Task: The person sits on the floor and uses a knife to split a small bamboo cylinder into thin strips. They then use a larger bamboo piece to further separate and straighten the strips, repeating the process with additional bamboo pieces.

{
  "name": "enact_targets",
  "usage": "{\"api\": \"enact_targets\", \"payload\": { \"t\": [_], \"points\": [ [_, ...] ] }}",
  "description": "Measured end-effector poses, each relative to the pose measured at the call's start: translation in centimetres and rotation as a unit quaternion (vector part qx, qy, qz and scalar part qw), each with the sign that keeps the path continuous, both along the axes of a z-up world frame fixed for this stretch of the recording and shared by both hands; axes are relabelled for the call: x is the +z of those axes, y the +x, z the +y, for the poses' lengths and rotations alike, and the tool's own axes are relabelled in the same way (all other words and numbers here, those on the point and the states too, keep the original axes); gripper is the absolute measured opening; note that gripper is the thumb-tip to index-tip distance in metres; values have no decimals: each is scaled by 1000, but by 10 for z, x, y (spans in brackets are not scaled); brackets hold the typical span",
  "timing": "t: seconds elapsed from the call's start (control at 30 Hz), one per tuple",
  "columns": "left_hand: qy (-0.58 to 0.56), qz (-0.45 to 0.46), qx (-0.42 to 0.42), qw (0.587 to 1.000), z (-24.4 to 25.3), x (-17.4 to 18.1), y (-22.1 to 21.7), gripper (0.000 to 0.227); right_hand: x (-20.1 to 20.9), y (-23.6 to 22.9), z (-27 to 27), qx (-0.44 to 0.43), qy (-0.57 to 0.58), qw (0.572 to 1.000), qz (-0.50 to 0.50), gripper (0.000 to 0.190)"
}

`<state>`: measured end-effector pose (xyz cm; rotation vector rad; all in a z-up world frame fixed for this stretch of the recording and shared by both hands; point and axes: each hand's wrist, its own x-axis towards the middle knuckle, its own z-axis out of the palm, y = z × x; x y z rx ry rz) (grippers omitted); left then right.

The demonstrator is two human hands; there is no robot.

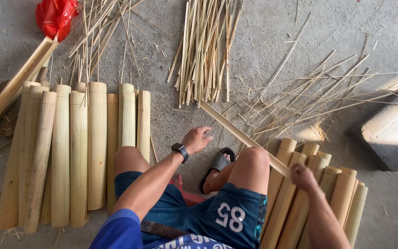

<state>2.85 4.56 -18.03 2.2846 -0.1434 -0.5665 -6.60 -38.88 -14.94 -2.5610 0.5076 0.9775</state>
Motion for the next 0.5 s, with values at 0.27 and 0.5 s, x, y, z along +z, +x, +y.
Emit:
{"api": "enact_targets", "payload": {
  "t": [0.27,0.5],
  "points": [
    [-137,-451,-122,874,-105,138,-19,58,208,91,50,119,543,828,-76,46],
    [-233,-325,-39,916,-43,191,-43,26,268,56,195,179,266,875,-363,23]
  ]
}}
